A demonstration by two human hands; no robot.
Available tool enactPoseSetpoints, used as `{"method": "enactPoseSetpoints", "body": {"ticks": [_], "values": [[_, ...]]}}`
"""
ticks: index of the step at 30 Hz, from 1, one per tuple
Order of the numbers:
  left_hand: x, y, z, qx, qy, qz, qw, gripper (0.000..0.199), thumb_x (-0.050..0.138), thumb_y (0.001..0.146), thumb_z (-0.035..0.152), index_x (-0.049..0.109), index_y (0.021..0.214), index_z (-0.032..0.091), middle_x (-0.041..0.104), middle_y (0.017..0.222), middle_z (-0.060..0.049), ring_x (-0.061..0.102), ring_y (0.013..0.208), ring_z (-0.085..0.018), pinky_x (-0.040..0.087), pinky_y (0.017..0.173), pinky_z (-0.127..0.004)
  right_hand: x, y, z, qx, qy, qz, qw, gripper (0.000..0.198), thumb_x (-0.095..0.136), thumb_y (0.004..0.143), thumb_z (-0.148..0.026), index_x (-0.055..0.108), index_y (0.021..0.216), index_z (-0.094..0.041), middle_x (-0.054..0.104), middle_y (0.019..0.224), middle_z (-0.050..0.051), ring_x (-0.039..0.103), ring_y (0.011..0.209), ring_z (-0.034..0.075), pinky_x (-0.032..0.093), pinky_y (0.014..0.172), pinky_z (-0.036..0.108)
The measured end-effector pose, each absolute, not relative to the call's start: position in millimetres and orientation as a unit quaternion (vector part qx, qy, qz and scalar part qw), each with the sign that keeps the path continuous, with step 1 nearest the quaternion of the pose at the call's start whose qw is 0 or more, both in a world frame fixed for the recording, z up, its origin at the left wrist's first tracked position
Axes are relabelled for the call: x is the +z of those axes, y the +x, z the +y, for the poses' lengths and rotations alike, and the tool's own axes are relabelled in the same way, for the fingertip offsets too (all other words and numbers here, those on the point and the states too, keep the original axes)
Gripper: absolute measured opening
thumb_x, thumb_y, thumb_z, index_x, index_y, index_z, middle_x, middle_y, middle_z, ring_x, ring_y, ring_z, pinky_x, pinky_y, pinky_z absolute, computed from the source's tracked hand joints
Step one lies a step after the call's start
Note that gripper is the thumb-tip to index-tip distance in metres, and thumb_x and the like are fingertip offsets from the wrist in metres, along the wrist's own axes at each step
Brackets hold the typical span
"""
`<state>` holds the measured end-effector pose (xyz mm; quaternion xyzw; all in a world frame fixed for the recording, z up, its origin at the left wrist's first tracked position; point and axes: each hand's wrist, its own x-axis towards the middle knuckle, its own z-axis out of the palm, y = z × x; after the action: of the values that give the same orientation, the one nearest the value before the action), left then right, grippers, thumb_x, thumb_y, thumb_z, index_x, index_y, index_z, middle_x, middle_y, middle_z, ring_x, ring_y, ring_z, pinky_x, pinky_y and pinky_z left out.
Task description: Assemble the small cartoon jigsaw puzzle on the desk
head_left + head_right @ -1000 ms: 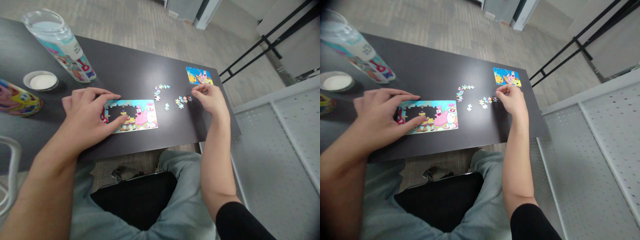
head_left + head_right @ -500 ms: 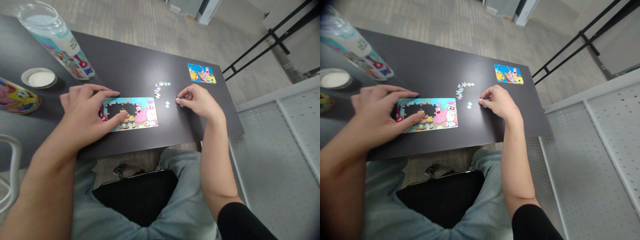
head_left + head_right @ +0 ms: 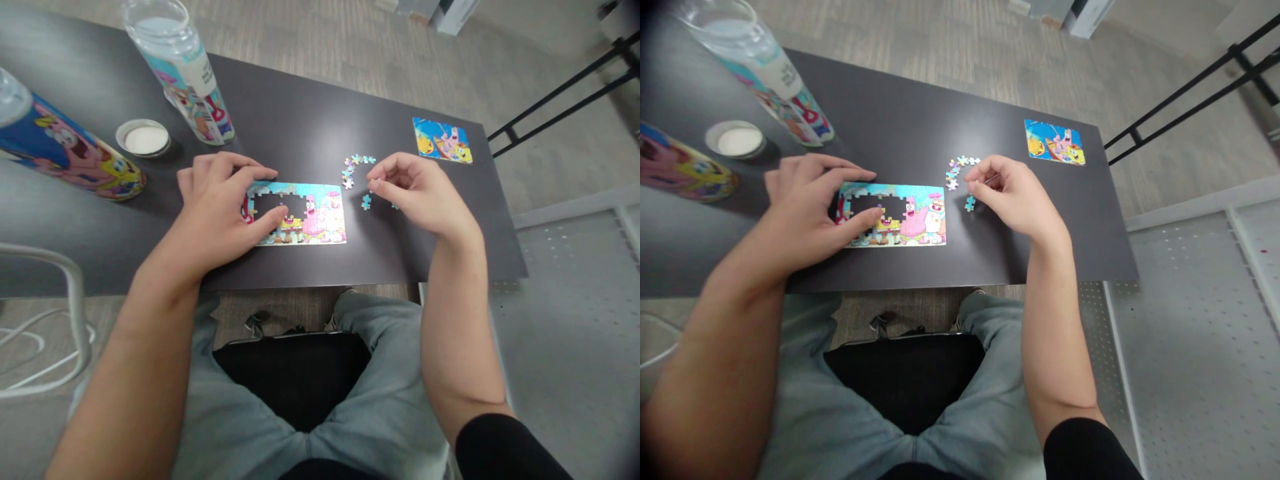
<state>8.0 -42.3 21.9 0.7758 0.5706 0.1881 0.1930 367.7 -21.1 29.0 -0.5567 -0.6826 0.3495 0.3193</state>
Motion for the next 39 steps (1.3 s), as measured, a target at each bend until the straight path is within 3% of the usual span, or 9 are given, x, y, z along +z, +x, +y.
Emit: {"method": "enactPoseSetpoints", "body": {"ticks": [3, 7, 12, 19, 25, 30, 35, 39], "values": [[22, 9, -42, 0.189, 0.769, 0.579, 0.193, 0.062, 0.073, 0.103, 0.059, 0.082, 0.162, 0.043, 0.076, 0.162, -0.012, 0.051, 0.162, -0.053, 0.040, 0.135, -0.075, 35, 329, -24, 0.416, -0.529, -0.665, 0.324, 0.023, 0.098, 0.102, -0.042, 0.079, 0.106, -0.031, 0.083, 0.108, 0.003, 0.080, 0.100, 0.025, 0.070, 0.096, 0.045], [23, 10, -43, 0.181, 0.767, 0.584, 0.193, 0.060, 0.069, 0.106, 0.054, 0.082, 0.163, 0.043, 0.075, 0.164, -0.011, 0.052, 0.161, -0.050, 0.042, 0.135, -0.073, 32, 282, -27, 0.491, -0.476, -0.657, 0.318, 0.034, 0.107, 0.097, -0.051, 0.079, 0.100, -0.033, 0.081, 0.095, 0.001, 0.078, 0.092, 0.026, 0.070, 0.094, 0.050], [22, 11, -44, 0.177, 0.771, 0.584, 0.184, 0.059, 0.067, 0.107, 0.051, 0.081, 0.163, 0.039, 0.075, 0.168, -0.012, 0.054, 0.163, -0.050, 0.044, 0.134, -0.071, 24, 259, -28, 0.516, -0.480, -0.648, 0.288, 0.034, 0.110, 0.096, -0.050, 0.080, 0.096, -0.034, 0.079, 0.089, 0.000, 0.077, 0.090, 0.027, 0.071, 0.090, 0.052], [20, 10, -47, 0.192, 0.770, 0.575, 0.199, 0.057, 0.063, 0.110, 0.060, 0.081, 0.159, 0.035, 0.076, 0.170, -0.014, 0.055, 0.168, -0.051, 0.040, 0.139, -0.077, 26, 258, -30, 0.478, -0.501, -0.674, 0.257, 0.033, 0.111, 0.094, -0.048, 0.080, 0.089, -0.035, 0.079, 0.088, 0.000, 0.071, 0.086, 0.029, 0.062, 0.088, 0.056], [21, 10, -48, 0.198, 0.767, 0.574, 0.208, 0.061, 0.058, 0.109, 0.064, 0.081, 0.157, 0.033, 0.075, 0.171, -0.011, 0.055, 0.169, -0.047, 0.040, 0.141, -0.077, 21, 259, -26, 0.391, -0.508, -0.721, 0.262, 0.026, 0.105, 0.096, -0.035, 0.080, 0.086, -0.036, 0.071, 0.096, 0.004, 0.065, 0.097, 0.031, 0.064, 0.106, 0.062], [20, 11, -47, 0.193, 0.764, 0.581, 0.204, 0.060, 0.062, 0.108, 0.065, 0.082, 0.156, 0.035, 0.076, 0.171, -0.011, 0.054, 0.170, -0.047, 0.040, 0.141, -0.075, 22, 261, -23, 0.381, -0.500, -0.734, 0.257, 0.025, 0.106, 0.094, -0.037, 0.082, 0.085, -0.036, 0.066, 0.099, 0.005, 0.061, 0.099, 0.032, 0.065, 0.117, 0.066], [23, 10, -48, 0.180, 0.774, 0.573, 0.199, 0.060, 0.060, 0.114, 0.061, 0.079, 0.162, 0.031, 0.074, 0.175, -0.011, 0.054, 0.171, -0.044, 0.038, 0.143, -0.073, 20, 261, -23, 0.369, -0.499, -0.746, 0.242, 0.021, 0.101, 0.100, -0.035, 0.084, 0.089, -0.036, 0.071, 0.104, 0.005, 0.063, 0.101, 0.031, 0.064, 0.122, 0.066], [23, 10, -48, 0.175, 0.772, 0.577, 0.203, 0.065, 0.057, 0.114, 0.065, 0.078, 0.164, 0.030, 0.073, 0.176, -0.011, 0.051, 0.172, -0.043, 0.037, 0.142, -0.073, 19, 266, -23, 0.322, -0.493, -0.765, 0.261, 0.013, 0.096, 0.105, -0.031, 0.086, 0.098, -0.033, 0.077, 0.106, 0.005, 0.067, 0.101, 0.030, 0.066, 0.114, 0.060]]}}
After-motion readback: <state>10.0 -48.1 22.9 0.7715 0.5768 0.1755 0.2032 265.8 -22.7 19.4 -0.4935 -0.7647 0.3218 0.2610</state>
